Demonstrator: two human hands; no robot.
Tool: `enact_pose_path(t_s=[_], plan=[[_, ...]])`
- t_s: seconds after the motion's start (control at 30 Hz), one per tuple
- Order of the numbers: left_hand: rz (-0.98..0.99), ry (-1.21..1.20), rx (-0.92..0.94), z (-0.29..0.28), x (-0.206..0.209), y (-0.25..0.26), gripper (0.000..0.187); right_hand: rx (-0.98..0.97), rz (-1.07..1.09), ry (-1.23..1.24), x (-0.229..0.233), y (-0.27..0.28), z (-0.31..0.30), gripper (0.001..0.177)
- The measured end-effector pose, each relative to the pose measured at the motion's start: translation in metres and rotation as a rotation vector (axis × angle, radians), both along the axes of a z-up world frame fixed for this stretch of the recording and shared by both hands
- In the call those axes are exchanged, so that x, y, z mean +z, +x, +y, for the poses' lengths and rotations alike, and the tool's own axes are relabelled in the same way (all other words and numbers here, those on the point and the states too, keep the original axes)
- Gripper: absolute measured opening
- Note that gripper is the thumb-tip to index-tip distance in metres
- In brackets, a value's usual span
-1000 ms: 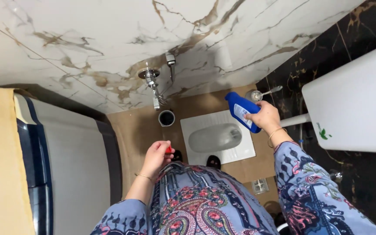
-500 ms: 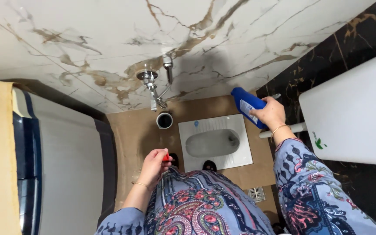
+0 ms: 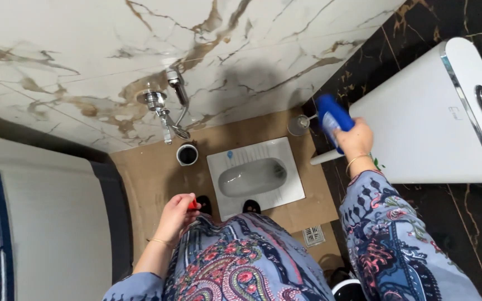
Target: Cleaning a squat toilet using liquid cleaner and a brush.
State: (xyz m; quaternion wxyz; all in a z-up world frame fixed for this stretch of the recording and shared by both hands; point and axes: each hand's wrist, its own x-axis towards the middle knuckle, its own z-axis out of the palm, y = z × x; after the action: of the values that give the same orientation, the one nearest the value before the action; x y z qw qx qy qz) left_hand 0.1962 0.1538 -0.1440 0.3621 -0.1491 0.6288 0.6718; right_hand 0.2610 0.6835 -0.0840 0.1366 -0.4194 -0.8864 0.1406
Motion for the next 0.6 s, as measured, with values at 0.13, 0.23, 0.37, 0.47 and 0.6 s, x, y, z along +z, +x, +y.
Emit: enact_pose_path(t_s=[0.13,0.23,0.37,0.47,0.6], plan=[[0.005,-0.014,-0.018,0.004,0.003,0.006,0.030,-0.054,0.140,-0.023,-0.028,0.025,0.029,0.059],[0.002,-0.004,-0.031,0.007,-0.008,0.002,0.031,-0.071,-0.006,-0.054,-0.057,0.044,0.053,0.058],[-0.010,0.033,-0.047,0.007,-0.017,0.013,0.032,-0.043,-0.072,-0.008,-0.070,0.085,0.031,0.066],[-0.003,0.017,-0.058,0.016,-0.014,0.003,0.032,-0.071,-0.169,-0.081,-0.095,0.102,0.038,0.071],[0.020,0.016,-0.080,0.025,-0.020,-0.001,0.031,-0.170,-0.069,-0.033,-0.106,0.128,0.015,0.064]])
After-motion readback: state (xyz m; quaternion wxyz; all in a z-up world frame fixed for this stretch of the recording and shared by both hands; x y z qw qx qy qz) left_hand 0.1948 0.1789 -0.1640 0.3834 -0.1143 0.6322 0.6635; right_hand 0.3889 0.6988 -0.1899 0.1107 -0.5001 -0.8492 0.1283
